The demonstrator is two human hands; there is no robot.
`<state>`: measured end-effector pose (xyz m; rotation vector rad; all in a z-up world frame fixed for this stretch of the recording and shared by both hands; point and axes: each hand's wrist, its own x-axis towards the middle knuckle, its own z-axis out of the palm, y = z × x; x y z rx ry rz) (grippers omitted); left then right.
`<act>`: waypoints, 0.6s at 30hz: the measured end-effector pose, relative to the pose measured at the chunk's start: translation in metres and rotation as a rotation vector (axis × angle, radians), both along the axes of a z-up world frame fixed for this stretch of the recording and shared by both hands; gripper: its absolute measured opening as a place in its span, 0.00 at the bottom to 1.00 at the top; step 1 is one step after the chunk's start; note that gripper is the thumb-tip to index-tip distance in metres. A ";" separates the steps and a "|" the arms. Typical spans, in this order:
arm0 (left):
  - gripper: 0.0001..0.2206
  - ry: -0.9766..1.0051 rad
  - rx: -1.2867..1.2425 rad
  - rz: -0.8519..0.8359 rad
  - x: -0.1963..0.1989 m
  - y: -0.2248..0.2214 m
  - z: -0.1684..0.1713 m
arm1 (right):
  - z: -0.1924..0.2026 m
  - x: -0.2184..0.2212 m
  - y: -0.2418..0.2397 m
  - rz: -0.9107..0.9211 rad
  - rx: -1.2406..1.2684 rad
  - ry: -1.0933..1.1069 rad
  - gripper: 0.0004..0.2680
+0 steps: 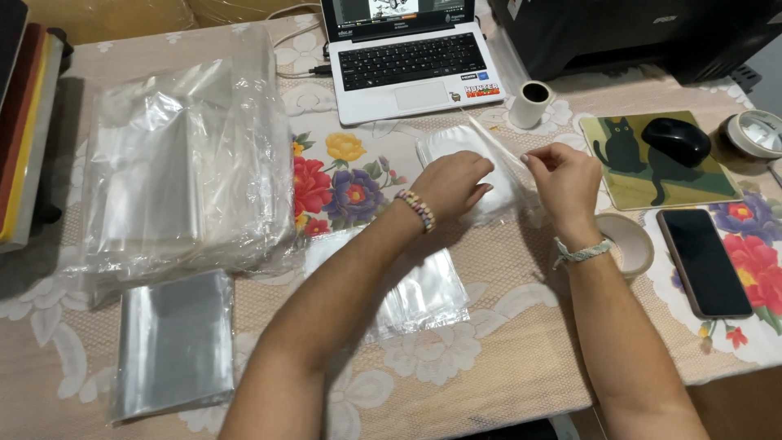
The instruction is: The person is opening small clear plastic bags and placing small decorative items or stickers inside them at a workstation.
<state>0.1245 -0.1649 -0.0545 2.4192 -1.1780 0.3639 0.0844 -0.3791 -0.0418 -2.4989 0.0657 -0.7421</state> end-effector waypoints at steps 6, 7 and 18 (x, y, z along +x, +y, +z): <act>0.26 -0.095 0.191 -0.136 0.017 -0.049 -0.024 | -0.002 0.001 -0.010 -0.056 0.016 -0.015 0.03; 0.29 -0.119 0.224 -0.139 0.020 -0.055 -0.036 | -0.004 0.001 -0.010 -0.052 0.015 0.017 0.04; 0.25 -0.091 0.252 -0.120 0.030 -0.050 -0.042 | 0.045 -0.028 -0.019 -0.151 -0.002 -0.057 0.01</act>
